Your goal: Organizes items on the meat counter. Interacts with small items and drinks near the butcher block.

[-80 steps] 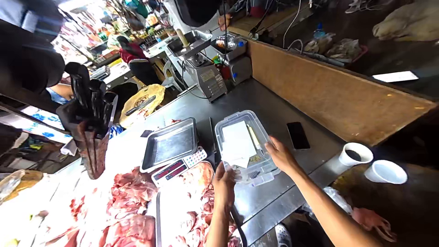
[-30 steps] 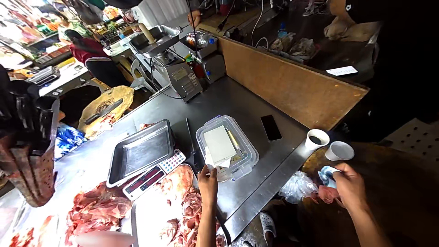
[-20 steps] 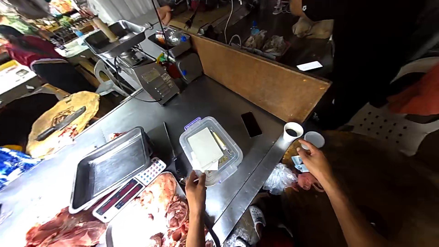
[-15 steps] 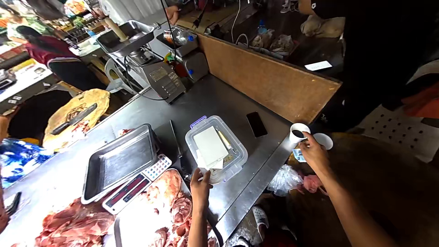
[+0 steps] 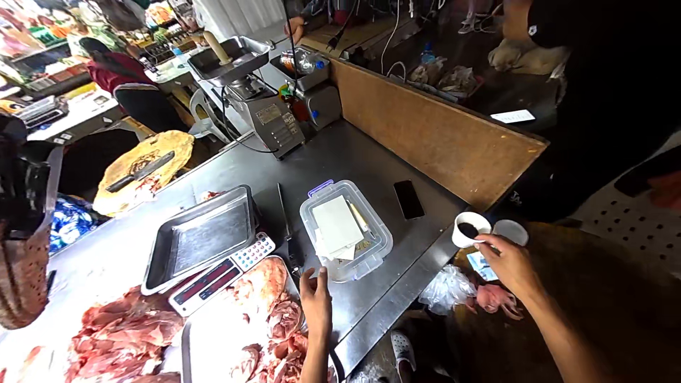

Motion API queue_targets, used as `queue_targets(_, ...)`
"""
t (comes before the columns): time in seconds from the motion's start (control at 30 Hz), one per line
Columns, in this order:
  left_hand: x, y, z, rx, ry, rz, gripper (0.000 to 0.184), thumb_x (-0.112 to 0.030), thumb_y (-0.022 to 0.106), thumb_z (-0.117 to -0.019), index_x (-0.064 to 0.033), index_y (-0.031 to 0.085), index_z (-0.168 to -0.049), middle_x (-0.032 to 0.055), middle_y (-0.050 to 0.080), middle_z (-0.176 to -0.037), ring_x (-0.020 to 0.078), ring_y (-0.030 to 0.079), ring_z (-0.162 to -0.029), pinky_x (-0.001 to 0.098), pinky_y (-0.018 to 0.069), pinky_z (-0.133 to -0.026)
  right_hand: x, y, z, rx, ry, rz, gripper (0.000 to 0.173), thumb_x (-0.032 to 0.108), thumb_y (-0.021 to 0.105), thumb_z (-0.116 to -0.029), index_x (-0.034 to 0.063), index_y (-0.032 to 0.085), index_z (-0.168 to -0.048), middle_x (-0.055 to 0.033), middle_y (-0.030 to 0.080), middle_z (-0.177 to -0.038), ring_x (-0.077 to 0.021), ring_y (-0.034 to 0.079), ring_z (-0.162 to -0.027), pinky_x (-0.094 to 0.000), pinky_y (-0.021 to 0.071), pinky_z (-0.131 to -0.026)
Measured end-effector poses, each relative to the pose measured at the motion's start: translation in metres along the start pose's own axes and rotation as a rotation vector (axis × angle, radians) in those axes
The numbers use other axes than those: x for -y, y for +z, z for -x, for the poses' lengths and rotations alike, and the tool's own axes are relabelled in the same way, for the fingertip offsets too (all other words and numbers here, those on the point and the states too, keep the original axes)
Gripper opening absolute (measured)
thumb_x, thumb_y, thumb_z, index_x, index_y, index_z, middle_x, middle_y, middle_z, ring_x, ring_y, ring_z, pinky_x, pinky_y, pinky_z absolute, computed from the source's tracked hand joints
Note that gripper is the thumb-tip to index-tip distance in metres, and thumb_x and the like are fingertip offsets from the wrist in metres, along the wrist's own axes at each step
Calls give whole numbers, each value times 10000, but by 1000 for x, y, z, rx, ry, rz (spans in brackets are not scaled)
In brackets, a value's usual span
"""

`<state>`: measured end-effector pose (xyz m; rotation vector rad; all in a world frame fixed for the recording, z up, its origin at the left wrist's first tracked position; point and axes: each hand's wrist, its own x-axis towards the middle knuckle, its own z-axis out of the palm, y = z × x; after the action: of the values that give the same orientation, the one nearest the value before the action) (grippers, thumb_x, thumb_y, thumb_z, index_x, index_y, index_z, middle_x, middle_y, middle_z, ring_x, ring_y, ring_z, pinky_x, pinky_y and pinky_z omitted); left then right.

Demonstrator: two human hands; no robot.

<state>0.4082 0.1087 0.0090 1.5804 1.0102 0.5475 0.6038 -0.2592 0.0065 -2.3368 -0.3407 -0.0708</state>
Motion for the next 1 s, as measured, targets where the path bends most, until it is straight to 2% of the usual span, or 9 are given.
queue_targets(0.07,1,-7,23,-11,165,-62,405,-240,618,-999,20,567,-1306,53,570,-814,89,513,-605,264,463,-555,22,-10,22,27,-35,-16,197,118,633,-1003,23,743,-1137,-189,726,-1111,-318,700,-1049,-525,543,-965)
queue_targets(0.17,-6,-12,70,219,323,-115,333,-144,624,-955,48,623,-1228,55,623,-821,84,589,-683,256,524,-648,56,-22,61,69,-73,-55,209,134,617,-1014,27,744,-1142,-161,734,-1117,-271,705,-1056,-475,551,-970)
queue_targets(0.3,-14,-4,112,690,472,-150,524,-190,727,-906,10,581,-1368,172,644,-1222,215,674,-1014,372,592,-825,88,-29,115,35,-259,-62,185,181,632,-975,94,774,-1055,-61,746,-1006,-142,713,-938,-354,597,-875)
queue_targets(0.4,-17,-1,131,868,592,-168,844,-342,827,-840,-22,445,-1521,201,517,-1481,282,556,-1310,444,501,-1066,112,-35,156,68,-351,-89,174,226,632,-989,140,774,-1038,-9,745,-1000,-87,701,-954,-295,592,-882)
queue_targets(0.5,-14,-12,153,903,651,-138,984,-405,870,-784,-14,396,-1552,188,480,-1538,278,466,-1425,455,396,-1184,135,-40,199,90,-401,-116,156,229,633,-996,158,770,-1024,9,741,-966,-64,697,-920,-265,594,-838)
queue_targets(0.67,-7,-42,192,828,713,-117,840,-380,870,-753,26,550,-1416,167,632,-1357,248,584,-1281,423,450,-1126,153,-40,265,48,-412,-176,131,207,641,-1000,169,757,-1047,-2,720,-957,-54,682,-887,-224,586,-793)
queue_targets(0.77,-17,-64,211,860,687,-155,816,-316,891,-726,101,571,-1350,247,644,-1304,344,603,-1253,503,440,-1122,162,-49,301,-41,-308,-350,199,123,678,-979,65,754,-1154,-48,761,-1022,-55,710,-965,-232,588,-897)
queue_targets(0.83,-23,-71,221,886,690,-165,814,-263,894,-721,154,548,-1329,304,624,-1303,401,588,-1264,536,422,-1131,162,-64,325,-105,-166,-621,200,37,648,-967,26,755,-1136,-43,779,-946,-56,732,-890,-239,607,-854)
queue_targets(1.0,-30,-73,234,1027,685,-153,863,-197,900,-732,210,459,-1353,354,569,-1333,311,576,-1290,396,441,-1137,123,-147,406,33,-150,-1231,271,475,645,-970,246,776,-1031,81,746,-884,-14,696,-762,-177,573,-656)
